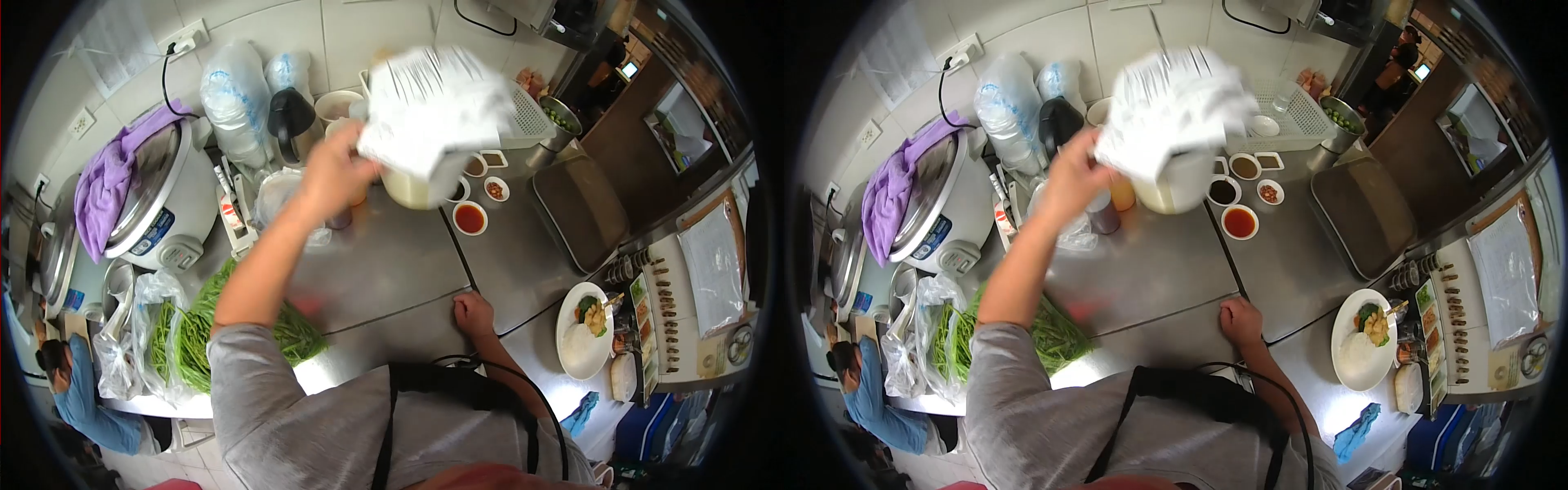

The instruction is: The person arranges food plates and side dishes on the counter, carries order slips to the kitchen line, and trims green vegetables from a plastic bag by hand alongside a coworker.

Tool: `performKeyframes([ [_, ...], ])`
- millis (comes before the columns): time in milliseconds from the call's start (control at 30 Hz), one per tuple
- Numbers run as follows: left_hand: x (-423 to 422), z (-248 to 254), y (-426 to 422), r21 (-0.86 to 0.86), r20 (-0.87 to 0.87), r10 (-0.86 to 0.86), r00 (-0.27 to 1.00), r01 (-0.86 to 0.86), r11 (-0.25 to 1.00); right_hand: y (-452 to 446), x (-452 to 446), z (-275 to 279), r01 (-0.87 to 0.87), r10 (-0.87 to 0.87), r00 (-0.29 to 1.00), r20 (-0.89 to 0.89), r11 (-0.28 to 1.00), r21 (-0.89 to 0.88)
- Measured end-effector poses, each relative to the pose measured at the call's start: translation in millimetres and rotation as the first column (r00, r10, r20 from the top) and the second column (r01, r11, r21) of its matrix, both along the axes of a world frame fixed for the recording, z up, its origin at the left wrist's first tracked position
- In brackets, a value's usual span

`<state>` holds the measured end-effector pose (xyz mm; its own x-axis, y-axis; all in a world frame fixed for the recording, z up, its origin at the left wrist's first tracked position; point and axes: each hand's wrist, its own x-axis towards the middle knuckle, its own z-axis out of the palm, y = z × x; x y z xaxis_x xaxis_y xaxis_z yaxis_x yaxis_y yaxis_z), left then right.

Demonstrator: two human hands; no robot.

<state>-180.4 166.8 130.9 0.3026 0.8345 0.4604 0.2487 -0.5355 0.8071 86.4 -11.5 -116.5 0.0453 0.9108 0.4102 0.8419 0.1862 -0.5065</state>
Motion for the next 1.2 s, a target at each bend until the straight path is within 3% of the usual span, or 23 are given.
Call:
performKeyframes([
  [33, -3.0, 7.6, 25.9, 0.019, 0.073, 0.022, 0.997, -0.023, 1.000, -0.1, -0.3, 0.8, 0.008, -0.008, 1.000, -0.002, 1.000, -0.008],
  [67, -4.0, 30.6, 37.1, -0.025, 0.019, 0.071, 0.997, -0.070, 0.997, 0.0, -0.7, 1.9, 0.015, -0.015, 1.000, -0.004, 1.000, -0.017],
  [133, -5.7, 46.6, 78.3, 0.067, 0.018, 0.220, 0.975, -0.221, 0.973, -1.2, -1.9, 1.7, 0.031, -0.031, 1.000, -0.003, 0.999, -0.039],
  [167, -9.7, 43.1, 108.1, 0.140, 0.077, 0.195, 0.978, -0.204, 0.969, -1.6, -2.0, 0.8, 0.039, -0.039, 0.999, 0.001, 0.998, -0.050],
  [233, -12.8, 38.3, 151.8, 0.193, 0.099, 0.305, 0.947, -0.318, 0.928, -0.7, 0.0, -0.4, 0.050, -0.050, 0.999, 0.007, 0.997, -0.067],
  [367, -19.8, 6.0, 210.7, 0.286, 0.084, 0.514, 0.853, -0.515, 0.808, 1.1, -1.1, 3.5, 0.065, -0.066, 0.998, -0.008, 0.993, -0.096],
  [467, -26.6, -31.1, 248.5, 0.269, -0.017, 0.526, 0.850, -0.503, 0.821, 0.4, -3.7, 10.1, 0.077, -0.080, 0.997, -0.021, 0.990, -0.117],
  [500, -28.6, -56.1, 268.8, 0.304, -0.068, 0.600, 0.797, -0.556, 0.774, 1.5, -4.4, 11.2, 0.079, -0.083, 0.996, -0.024, 0.989, -0.122],
  [600, -32.4, -104.5, 295.8, 0.216, -0.240, 0.556, 0.796, -0.514, 0.830, 0.7, -4.7, 13.2, 0.087, -0.089, 0.996, -0.011, 0.988, -0.125],
  [667, -26.1, -110.9, 281.3, 0.133, -0.458, 0.495, 0.738, -0.494, 0.859, 0.9, -3.8, 11.2, 0.084, -0.086, 0.996, -0.020, 0.991, -0.108],
  [700, -33.2, -128.7, 309.7, 0.057, -0.488, 0.377, 0.788, -0.402, 0.914, -0.3, -3.3, 9.4, 0.095, -0.099, 0.995, -0.027, 0.990, -0.100],
  [733, -47.9, -161.8, 349.4, 0.221, -0.769, 0.392, 0.506, -0.365, 0.904, 0.6, -3.4, 6.4, 0.085, -0.084, 0.996, 0.009, 0.988, -0.132],
  [767, -57.6, -156.7, 344.4, 0.293, -0.826, 0.329, 0.458, -0.152, 0.944, 1.4, -4.2, 1.1, 0.107, -0.102, 0.994, 0.038, 0.980, -0.170],
  [833, -70.5, -144.6, 333.9, 0.397, -0.892, 0.286, 0.350, 0.306, 0.865, -2.2, -3.0, -7.1, 0.093, -0.092, 0.996, 0.015, 0.963, -0.252],
  [867, -67.5, -123.9, 324.6, 0.316, -0.926, 0.217, 0.309, 0.320, 0.893, -1.0, -3.6, -4.2, 0.079, -0.091, 0.994, -0.058, 0.978, -0.195],
  [900, -44.4, -99.2, 293.3, -0.171, -0.583, -0.127, 0.803, 0.031, 0.985, -0.8, -0.9, -19.4, 0.069, -0.077, 0.996, -0.034, 0.978, -0.199],
  [933, -37.1, -79.5, 268.5, -0.749, 0.003, -0.083, 0.997, 0.057, 0.660, -0.8, 2.3, -9.9, 0.005, -0.009, 1.000, -0.030, 0.992, -0.126],
  [967, -60.8, -72.5, 308.5, -0.378, -0.670, 0.053, 0.740, -0.402, 0.834, -2.6, -2.2, 1.0, 0.061, -0.077, 0.993, -0.088, 0.983, -0.172],
  [1000, -102.8, -105.0, 405.6, -0.165, -0.815, 0.036, 0.578, -0.291, 0.942, -3.3, -2.6, 7.1, 0.083, -0.114, 0.983, -0.141, 0.974, -0.209],
  [1033, -60.1, -48.4, 289.1, -0.211, -0.727, 0.126, 0.675, -0.394, 0.895, -3.5, 0.3, 0.7, 0.103, -0.147, 0.969, -0.197, 0.971, -0.218],
  [1067, -99.4, -70.0, 345.7, -0.005, -0.735, 0.153, 0.661, -0.230, 0.973, -2.5, 1.4, -6.6, 0.112, -0.169, 0.952, -0.255, 0.969, -0.222],
  [1100, -59.3, -23.3, 264.4, -0.043, -0.742, 0.213, 0.636, -0.361, 0.932, -4.7, 2.9, -12.5, 0.123, -0.190, 0.932, -0.308, 0.966, -0.226],
  [1200, -20.8, 18.7, 167.4, 0.202, -0.652, 0.339, 0.679, -0.275, 0.940, -47.6, 13.1, -19.1, 0.115, -0.218, 0.868, -0.446, 0.962, -0.248],
])
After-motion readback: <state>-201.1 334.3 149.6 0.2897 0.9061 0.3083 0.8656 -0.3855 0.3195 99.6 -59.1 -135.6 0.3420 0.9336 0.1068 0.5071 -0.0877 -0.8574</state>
